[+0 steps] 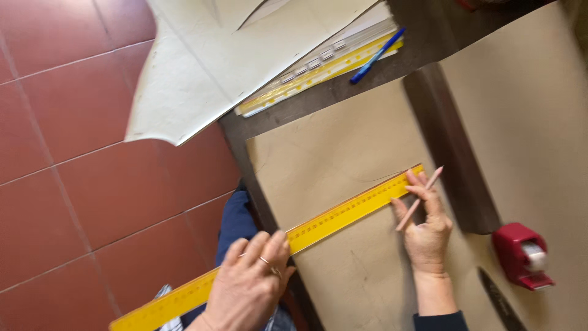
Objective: The person uses a yellow ruler and a pencil to draw straight lines and mark measurements on a large sheet of brown paper. They repeatedly reposition the ruler to create a pattern of intersecting lines and curves on the paper surface.
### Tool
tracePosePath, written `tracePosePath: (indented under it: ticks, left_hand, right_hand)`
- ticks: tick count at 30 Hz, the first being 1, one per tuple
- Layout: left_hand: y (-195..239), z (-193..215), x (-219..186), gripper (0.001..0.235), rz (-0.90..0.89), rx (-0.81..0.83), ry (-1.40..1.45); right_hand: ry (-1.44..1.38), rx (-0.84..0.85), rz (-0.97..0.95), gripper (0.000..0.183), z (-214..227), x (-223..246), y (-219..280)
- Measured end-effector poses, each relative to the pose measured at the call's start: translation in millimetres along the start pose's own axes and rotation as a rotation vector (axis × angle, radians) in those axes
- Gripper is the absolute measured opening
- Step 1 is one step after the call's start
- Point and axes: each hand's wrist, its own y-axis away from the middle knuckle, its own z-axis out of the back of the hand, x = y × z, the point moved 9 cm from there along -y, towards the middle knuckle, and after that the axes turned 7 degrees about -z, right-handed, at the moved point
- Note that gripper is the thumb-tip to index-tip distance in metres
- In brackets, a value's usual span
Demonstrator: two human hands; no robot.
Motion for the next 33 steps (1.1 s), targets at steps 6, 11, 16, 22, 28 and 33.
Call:
tracePosePath:
  ticks: [6, 11, 16, 22, 28, 33]
  left_hand:
    - [-34, -70, -52, 0.034, -0.167, 0.425, 0.273]
    - [-67, -93, -78, 0.037, -0.145, 0.609, 0.187]
    - [-80, -95, -82, 0.036, -0.105, 0.656, 0.081]
    - [-84, -94, -82, 0.039, -0.068, 0.558, 0.031]
    - [-86, -92, -82, 0.035, -0.061, 0.573, 0.121]
    - [-87, -88, -85, 0.038, -0.034, 0.436, 0.085]
  right_hand:
    - [0.022, 0.083, -0.042, 0.038, -3, -1, -1]
    - [0.033, 0.042, -0.003, 0.035, -2, 0, -2]
    - [0.027, 0.048, -0.001, 0.033, -3, -2, -1]
    - [0.028, 0.051, 0.001, 0.035, -3, -3, -1]
    - [0.011, 0.061, -0.028, 0.039, 2, 6, -3]
    - [-0.374, 0.122, -0.251, 0.061, 12, 42, -12]
